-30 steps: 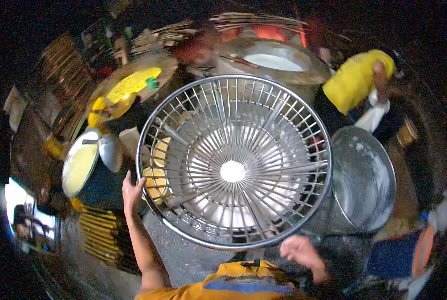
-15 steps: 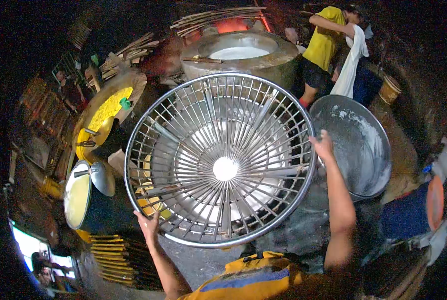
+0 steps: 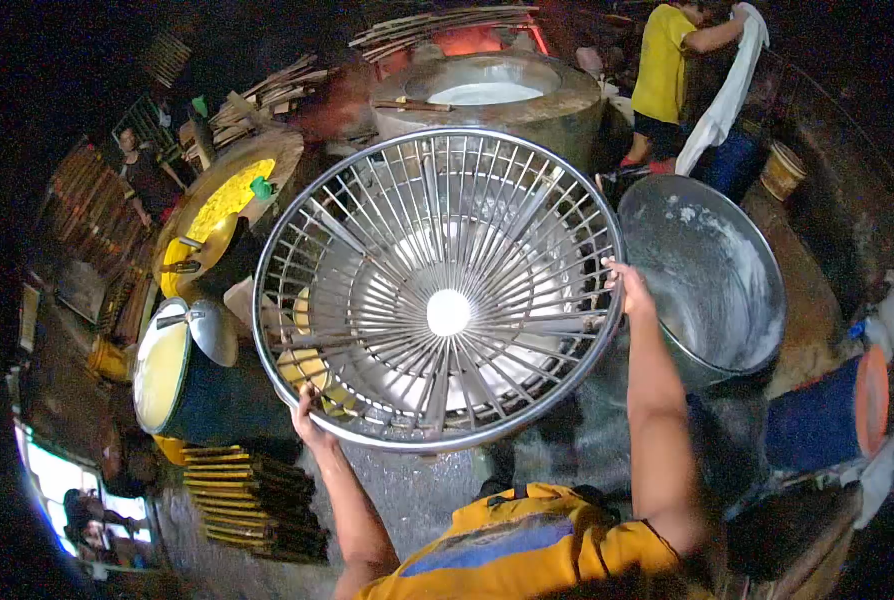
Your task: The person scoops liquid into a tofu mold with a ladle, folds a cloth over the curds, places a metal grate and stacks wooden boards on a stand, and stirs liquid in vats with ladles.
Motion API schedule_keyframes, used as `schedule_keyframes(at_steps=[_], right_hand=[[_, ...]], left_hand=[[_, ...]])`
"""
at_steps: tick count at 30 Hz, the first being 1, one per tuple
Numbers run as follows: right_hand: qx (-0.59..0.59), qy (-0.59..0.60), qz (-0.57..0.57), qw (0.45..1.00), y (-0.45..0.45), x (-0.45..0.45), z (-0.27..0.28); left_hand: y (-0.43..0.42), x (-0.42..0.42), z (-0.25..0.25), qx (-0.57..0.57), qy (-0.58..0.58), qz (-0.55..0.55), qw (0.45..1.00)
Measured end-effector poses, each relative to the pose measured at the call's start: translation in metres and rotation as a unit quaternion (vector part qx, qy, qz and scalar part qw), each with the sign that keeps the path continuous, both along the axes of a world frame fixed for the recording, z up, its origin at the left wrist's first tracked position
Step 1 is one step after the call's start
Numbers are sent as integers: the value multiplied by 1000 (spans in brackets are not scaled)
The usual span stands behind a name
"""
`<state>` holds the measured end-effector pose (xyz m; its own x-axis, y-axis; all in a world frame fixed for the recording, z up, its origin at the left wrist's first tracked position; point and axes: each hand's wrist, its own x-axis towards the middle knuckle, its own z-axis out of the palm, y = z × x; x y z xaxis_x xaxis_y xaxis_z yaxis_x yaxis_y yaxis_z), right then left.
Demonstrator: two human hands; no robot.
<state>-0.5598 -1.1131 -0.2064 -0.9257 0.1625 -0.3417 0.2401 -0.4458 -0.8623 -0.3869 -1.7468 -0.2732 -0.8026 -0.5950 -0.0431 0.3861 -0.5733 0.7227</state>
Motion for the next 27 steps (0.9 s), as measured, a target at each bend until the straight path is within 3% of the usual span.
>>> schedule_keyframes(at_steps=[4, 6, 8, 9, 11, 13, 14, 15, 16, 18, 22, 25, 27], right_hand=[[-15, 19, -83, 996, -20, 55, -9], [-43, 35, -107, 993, -44, 89, 5], [-27, 28, -131, 991, -56, 99, -10], [-50, 46, -120, 990, -65, 107, -1], [-76, 113, -136, 981, -70, 103, -8], [-40, 92, -190, 977, -76, 97, 9], [-65, 105, -157, 980, -65, 67, -14], [-76, 225, -65, 969, -59, 1, -64], [27, 284, -91, 954, -55, -30, -88], [102, 322, -102, 936, -52, 3, -72], [-26, 284, -75, 956, -41, 37, -26], [-27, 331, -74, 940, -19, 68, -54], [-74, 226, -50, 970, -19, 103, -44]], left_hand=[[-48, -19, -33, 38, -63, -56, 996], [-45, -18, 13, 78, -81, -149, 982], [-87, -44, -9, 1, -109, -158, 981], [-75, -35, -10, -118, -19, -141, 983], [-50, -4, 36, -272, 136, -145, 941], [-57, 10, 52, -390, 157, -191, 887], [-84, -3, 49, -454, 145, -198, 856], [-110, -14, 45, -517, 136, -202, 821], [-92, 2, 64, -526, 112, -177, 824], [-42, 44, 119, -541, 62, -130, 829], [18, 78, 148, -511, 23, -96, 854], [44, 97, 150, -489, 18, -91, 867], [53, 113, 150, -473, 9, -81, 877]])
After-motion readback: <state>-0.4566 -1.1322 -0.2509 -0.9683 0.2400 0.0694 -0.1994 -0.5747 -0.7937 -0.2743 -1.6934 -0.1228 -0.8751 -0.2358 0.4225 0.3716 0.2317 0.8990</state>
